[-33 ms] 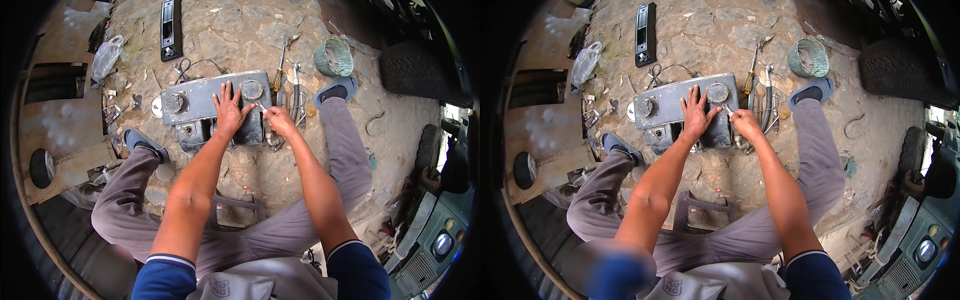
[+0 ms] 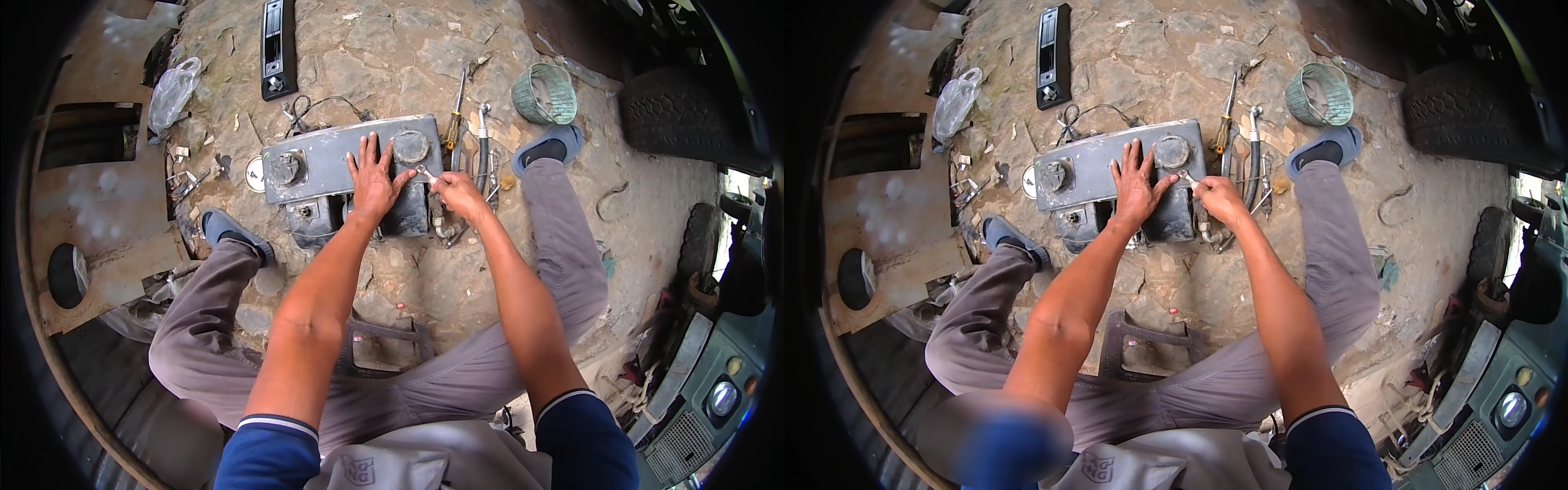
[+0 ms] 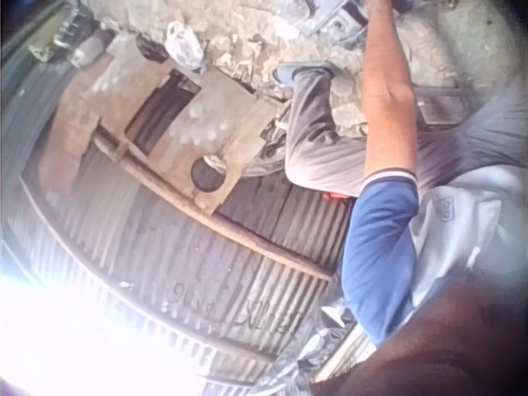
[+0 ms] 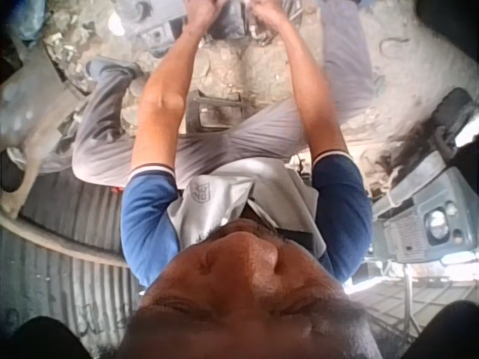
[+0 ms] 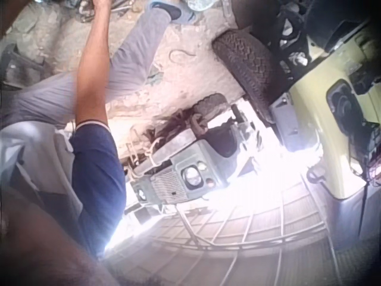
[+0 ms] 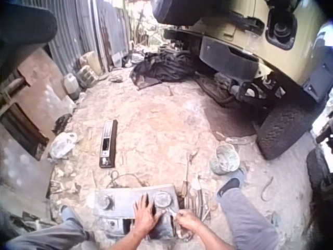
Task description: The person disassembles a black plastic heater unit by removing internal components, handles various loose wires, and wipes down parts with a cloth.
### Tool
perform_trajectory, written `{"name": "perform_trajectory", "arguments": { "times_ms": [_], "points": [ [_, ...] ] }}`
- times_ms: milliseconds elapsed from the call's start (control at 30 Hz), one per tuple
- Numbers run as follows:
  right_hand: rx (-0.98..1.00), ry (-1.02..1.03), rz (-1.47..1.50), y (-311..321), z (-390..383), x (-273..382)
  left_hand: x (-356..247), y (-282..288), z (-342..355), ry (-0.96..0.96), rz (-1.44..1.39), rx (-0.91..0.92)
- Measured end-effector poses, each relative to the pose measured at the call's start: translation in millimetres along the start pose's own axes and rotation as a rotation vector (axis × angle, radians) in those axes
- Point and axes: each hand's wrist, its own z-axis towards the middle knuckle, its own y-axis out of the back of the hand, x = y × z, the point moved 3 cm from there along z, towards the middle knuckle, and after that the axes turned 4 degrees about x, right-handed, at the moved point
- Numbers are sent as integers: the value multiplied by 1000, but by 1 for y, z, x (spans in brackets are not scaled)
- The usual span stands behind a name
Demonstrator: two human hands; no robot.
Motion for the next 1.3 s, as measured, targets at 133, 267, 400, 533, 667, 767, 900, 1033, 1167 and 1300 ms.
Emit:
{"name": "perform_trajectory", "arguments": {
  "times_ms": [133, 267, 400, 533, 667, 767, 900, 1033, 1167, 1300],
  "points": [
    [317, -189, -206, 31, 20, 19, 5, -3, -4, 29, -19, 13],
    [445, 105, -731, 63, 70, 53, -4, -1, 0, 5, -27, 32],
    [463, 127, -898, 56, 81, 78, 1, -2, -3, 25, -33, 35],
    [407, 227, -742, 67, 74, 59, 1, 1, 0, 18, -49, 18],
    [198, -15, -462, 68, 30, 48, 0, -2, -2, 21, -63, 3],
    [15, -224, 8, 37, -5, 23, 1, -1, -3, 35, -67, -11],
    [-150, -169, 263, -12, -23, -5, -1, 0, -3, 26, -51, -16],
    [-275, -161, 465, -56, -31, -10, 0, 0, -3, 38, -58, -7],
    [-235, -187, 552, -72, -32, 0, -1, 1, -3, 65, -39, 31],
    [-242, -184, 593, -78, -28, 6, -1, 1, -3, 70, -20, 52]
  ]
}}
